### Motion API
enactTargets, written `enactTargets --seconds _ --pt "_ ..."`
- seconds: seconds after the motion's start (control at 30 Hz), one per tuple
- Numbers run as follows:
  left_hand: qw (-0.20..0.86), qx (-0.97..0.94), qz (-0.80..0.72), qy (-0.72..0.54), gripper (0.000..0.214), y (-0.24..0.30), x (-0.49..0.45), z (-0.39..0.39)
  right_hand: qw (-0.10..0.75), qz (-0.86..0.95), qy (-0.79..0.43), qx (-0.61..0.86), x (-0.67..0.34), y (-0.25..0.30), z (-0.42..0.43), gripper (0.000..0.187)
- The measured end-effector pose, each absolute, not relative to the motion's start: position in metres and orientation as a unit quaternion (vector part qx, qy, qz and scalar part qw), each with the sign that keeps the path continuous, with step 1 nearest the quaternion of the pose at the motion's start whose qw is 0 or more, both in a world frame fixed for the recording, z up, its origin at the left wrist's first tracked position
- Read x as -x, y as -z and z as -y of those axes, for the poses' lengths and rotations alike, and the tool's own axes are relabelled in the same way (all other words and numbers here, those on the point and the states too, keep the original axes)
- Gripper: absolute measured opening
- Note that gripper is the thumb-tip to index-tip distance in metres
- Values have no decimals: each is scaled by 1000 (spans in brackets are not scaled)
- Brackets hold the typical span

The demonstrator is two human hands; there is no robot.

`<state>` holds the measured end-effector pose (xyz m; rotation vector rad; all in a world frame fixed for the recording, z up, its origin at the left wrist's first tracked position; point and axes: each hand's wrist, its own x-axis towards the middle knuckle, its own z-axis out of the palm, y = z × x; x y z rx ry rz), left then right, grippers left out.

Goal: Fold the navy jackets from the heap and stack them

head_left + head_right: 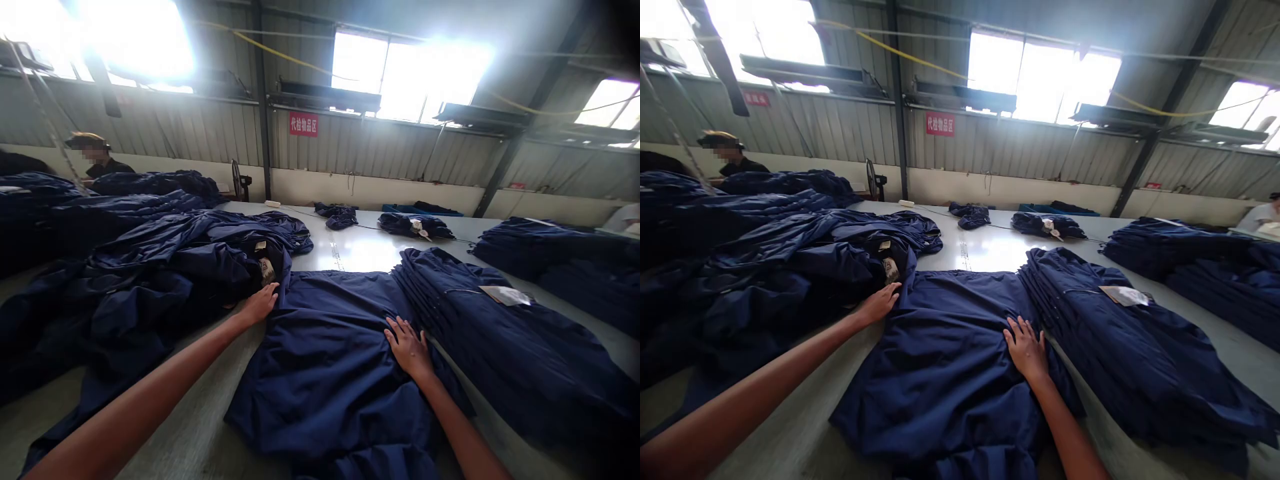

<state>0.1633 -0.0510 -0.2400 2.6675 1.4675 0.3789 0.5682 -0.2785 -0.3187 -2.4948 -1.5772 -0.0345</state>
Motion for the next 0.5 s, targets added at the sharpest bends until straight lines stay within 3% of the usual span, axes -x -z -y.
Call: enactTargets --seconds 0.3,0.5 --pt "-58 -883 -458 -80 58 219 -159 -25 94 532 16 842 -574 326 275 55" --pt "-70 -894 -434 -87 37 170 -178 -52 83 529 19 844 -575 326 275 55"
